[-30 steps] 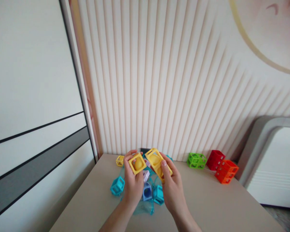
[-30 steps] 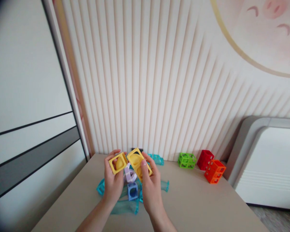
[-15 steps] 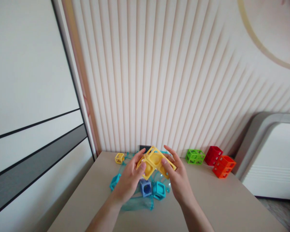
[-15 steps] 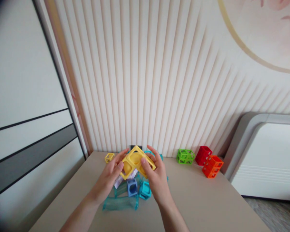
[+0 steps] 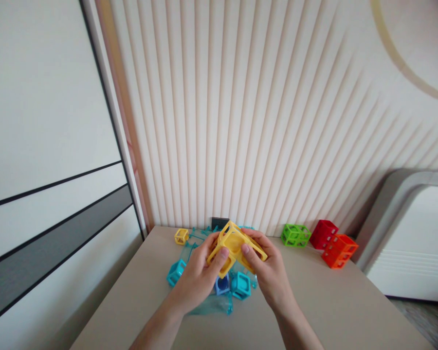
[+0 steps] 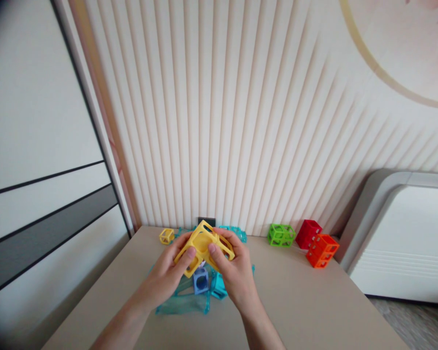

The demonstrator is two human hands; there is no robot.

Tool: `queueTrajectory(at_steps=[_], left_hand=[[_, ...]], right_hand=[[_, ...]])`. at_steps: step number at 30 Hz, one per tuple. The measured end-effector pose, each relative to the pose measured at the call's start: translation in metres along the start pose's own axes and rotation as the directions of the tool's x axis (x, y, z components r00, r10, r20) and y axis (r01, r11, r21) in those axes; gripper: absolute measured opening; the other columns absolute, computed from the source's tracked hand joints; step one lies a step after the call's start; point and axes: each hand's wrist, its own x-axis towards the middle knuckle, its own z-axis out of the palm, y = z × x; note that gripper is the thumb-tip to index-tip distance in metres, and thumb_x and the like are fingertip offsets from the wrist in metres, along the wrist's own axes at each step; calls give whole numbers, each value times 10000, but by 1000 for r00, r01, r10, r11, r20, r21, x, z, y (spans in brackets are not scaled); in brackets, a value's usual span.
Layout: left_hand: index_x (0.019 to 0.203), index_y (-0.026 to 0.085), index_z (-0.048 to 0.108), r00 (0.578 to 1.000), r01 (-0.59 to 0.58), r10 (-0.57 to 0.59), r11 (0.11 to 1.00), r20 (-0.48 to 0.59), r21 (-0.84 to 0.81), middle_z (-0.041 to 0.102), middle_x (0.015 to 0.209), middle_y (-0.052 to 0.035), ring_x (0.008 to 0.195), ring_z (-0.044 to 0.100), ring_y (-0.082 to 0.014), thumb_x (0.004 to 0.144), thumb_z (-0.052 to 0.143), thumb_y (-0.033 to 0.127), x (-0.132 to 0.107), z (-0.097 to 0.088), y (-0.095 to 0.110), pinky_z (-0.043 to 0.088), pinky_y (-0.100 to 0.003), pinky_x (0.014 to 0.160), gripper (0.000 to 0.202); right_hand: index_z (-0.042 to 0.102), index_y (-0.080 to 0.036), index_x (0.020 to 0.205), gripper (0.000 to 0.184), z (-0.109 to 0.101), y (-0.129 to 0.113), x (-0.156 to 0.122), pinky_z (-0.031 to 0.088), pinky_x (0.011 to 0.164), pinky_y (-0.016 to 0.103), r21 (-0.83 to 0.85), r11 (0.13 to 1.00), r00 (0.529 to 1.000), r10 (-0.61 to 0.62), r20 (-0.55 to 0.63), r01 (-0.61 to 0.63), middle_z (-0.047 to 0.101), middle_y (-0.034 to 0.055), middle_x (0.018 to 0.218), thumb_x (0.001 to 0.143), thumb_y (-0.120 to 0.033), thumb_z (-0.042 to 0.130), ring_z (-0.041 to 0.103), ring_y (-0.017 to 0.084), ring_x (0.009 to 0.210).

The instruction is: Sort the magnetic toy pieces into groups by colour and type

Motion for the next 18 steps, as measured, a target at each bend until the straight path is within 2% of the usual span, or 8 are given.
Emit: queueTrajectory(at_steps=[3,10,14,18], left_hand=[[1320,213,580,999,14,-14,1000,-34,2,669,1312,-96,1159,651,-257,964,554,602,0,2,2,539,-318,959,528],[1246,184,625,998,-21,22,1000,-56,18,721,1183,-93,1011,692,-239,973,512,622,1,6,10,552,-280,802,529],[1242,183,629,999,-27,27,1000,-36,16,730,1171,-89,991,702,-232,980,506,613,1,6,9,556,-283,815,518],[1289,192,615,999,-31,30,999,-21,-29,711,1241,-101,1103,682,-256,986,511,596,-3,8,10,552,-321,919,516]], right_hand=[[750,-224,1041,405,0,0,0,588,691,253,-17,1000,1000,-8,3,8,792,78,978,758,-496,853,737,203,813],[778,-218,1039,421,1,0,-1,591,671,269,-58,998,1000,-15,-7,14,800,92,969,761,-529,839,740,216,789],[795,-214,1017,416,0,-1,-1,588,655,270,-64,998,1000,-10,-14,9,804,96,951,756,-534,839,738,216,768],[796,-212,1025,409,-2,-2,-2,592,660,285,-96,995,1000,-23,-11,22,800,103,977,774,-533,824,740,233,791]])
